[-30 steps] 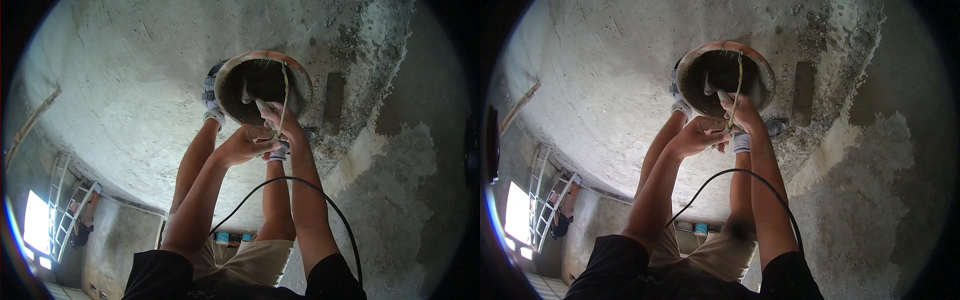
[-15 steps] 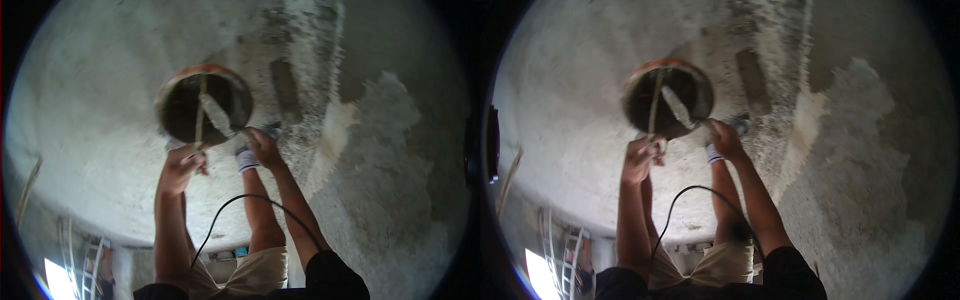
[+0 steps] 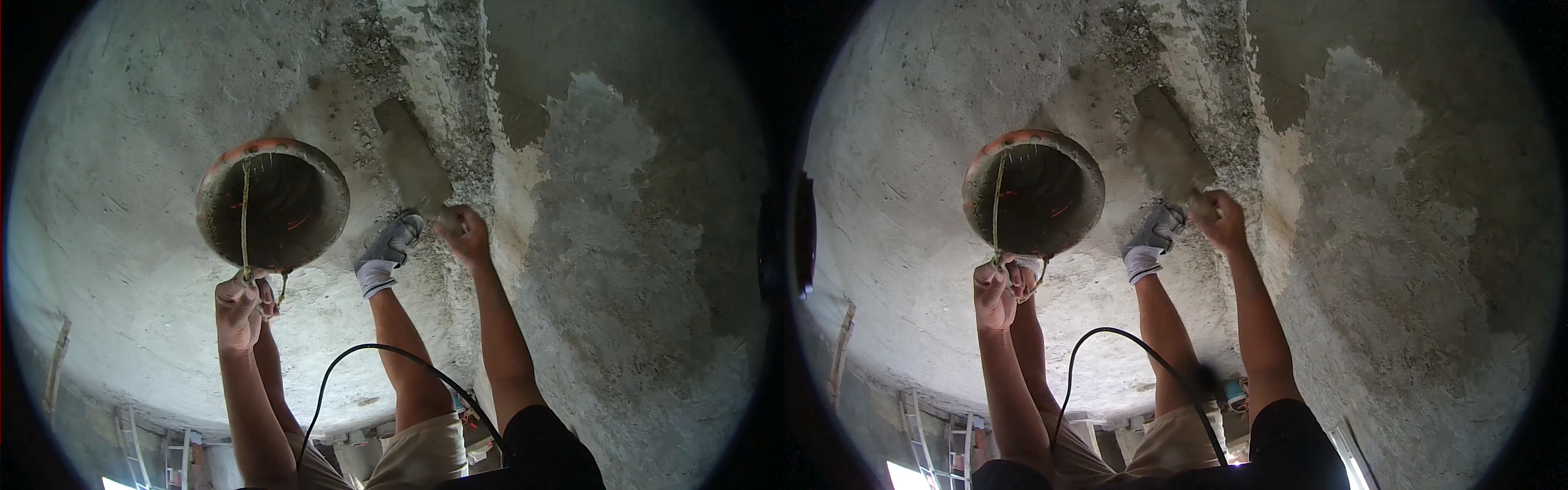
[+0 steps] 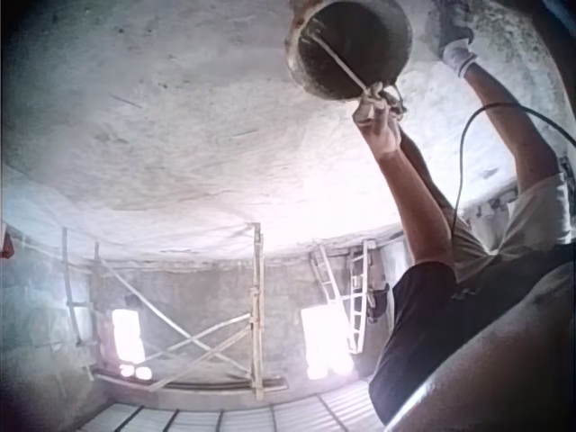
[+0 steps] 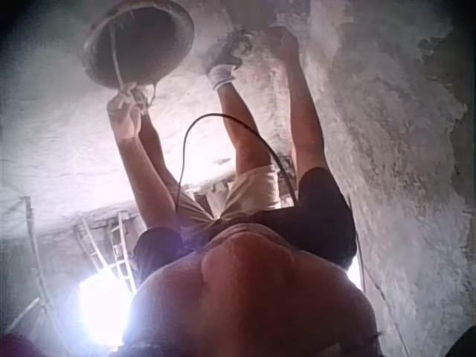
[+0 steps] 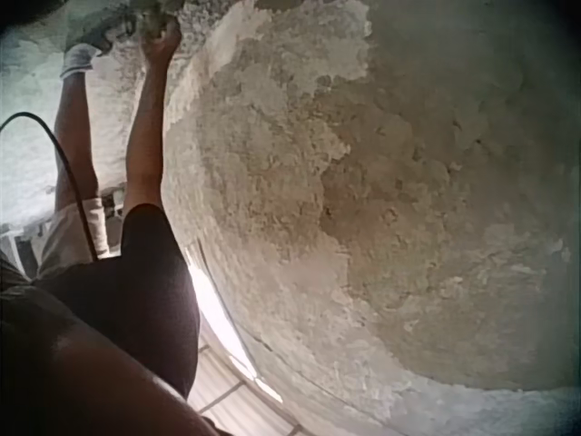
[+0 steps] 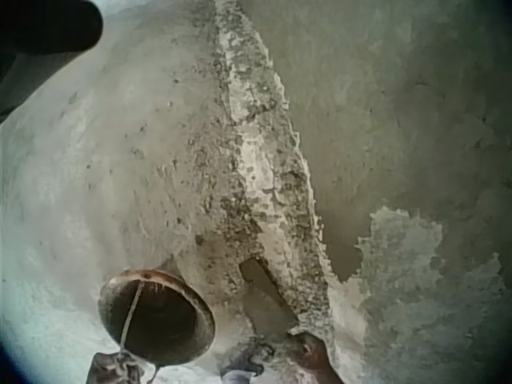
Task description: The person applies plaster or cement from a bucket onto a concrete wall using a trowel, then smooths the material on the wall with the same tool.
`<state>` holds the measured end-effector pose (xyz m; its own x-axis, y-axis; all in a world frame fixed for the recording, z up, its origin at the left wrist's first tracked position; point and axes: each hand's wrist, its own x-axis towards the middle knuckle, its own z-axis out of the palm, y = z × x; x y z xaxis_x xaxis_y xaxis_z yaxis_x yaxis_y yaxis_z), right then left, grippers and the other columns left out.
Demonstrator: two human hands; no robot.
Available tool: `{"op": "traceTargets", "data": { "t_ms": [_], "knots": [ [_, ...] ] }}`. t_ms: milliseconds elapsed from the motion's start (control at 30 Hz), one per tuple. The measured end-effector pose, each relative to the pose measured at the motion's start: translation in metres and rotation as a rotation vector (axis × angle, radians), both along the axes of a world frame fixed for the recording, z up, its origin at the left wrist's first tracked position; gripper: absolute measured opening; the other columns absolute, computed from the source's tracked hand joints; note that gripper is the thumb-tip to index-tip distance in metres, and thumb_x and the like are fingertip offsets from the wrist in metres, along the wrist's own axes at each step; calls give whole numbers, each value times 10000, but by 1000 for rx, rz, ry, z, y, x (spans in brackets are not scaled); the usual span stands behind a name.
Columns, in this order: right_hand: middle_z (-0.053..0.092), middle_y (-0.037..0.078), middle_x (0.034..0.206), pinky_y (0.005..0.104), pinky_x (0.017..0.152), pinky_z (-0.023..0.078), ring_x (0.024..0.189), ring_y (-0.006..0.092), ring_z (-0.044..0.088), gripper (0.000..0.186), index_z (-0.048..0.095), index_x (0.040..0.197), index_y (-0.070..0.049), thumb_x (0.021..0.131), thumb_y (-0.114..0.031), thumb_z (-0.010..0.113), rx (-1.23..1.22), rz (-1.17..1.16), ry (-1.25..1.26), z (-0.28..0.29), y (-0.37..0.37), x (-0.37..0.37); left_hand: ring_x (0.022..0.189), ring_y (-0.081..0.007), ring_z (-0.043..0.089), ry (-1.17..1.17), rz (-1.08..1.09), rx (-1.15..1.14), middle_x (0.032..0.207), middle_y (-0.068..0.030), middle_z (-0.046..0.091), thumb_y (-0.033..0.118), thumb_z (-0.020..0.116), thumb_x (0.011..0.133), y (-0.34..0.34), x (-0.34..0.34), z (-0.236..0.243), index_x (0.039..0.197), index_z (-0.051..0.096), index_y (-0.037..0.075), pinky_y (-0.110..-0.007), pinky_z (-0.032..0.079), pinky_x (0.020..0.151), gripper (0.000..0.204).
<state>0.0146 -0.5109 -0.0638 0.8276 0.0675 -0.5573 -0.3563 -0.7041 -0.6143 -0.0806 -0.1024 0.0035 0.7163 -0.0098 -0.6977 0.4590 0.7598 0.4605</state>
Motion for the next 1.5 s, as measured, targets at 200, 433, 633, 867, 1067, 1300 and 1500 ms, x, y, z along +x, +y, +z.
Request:
{"op": "traceTargets", "data": {
  "t_ms": [200,433,633,867,1067,1300,1500],
  "knots": [
    [613,25,857,297,670,449,757,103,538,370,596,1003,-21,778,-269,754,73,-337,15,-53,-36,60,658,-157,530,-26,-35,-3,1068,-113,626,169,645,872,0,7,3,962,659,48,-266,480,495,152],
    [612,32,954,295,719,436,814,116,544,459,583,1160,0,822,-281,716,200,-541,66,-99,-57,117,502,-152,506,-44,-32,92,689,-88,552,252,688,844,-8,15,0,1022,637,-43,-248,492,442,349],
    [600,38,895,292,676,433,742,128,548,437,590,1151,-9,843,-306,679,268,-577,173,-105,-61,131,509,-149,526,-28,-12,123,768,-95,576,251,713,819,-11,17,0,966,649,-42,-251,487,438,334],
    [552,28,778,289,535,406,628,133,521,417,558,1158,15,911,-322,567,642,-833,259,-103,-41,125,492,-148,536,-27,-24,106,752,-101,576,244,720,813,-9,20,-1,979,650,-39,-266,498,472,335],
    [537,39,789,264,539,401,629,115,506,449,480,1245,6,922,-295,558,899,-1003,217,-105,-49,118,500,-147,541,-5,-18,84,744,-100,570,235,716,816,-7,19,0,987,643,-49,-266,502,462,340],
    [530,38,823,265,552,403,636,125,493,359,498,1182,-19,930,-270,545,835,-1096,229,-80,-58,65,505,-146,543,18,7,59,704,-92,566,222,706,827,3,17,0,997,641,-51,-270,501,462,328],
    [544,35,809,247,500,401,621,111,503,345,513,1142,-56,935,-331,524,412,-782,296,-32,-41,68,488,-142,478,26,-33,66,650,-68,550,235,678,851,9,11,-3,1002,658,5,-288,425,461,275]
  ]
}}
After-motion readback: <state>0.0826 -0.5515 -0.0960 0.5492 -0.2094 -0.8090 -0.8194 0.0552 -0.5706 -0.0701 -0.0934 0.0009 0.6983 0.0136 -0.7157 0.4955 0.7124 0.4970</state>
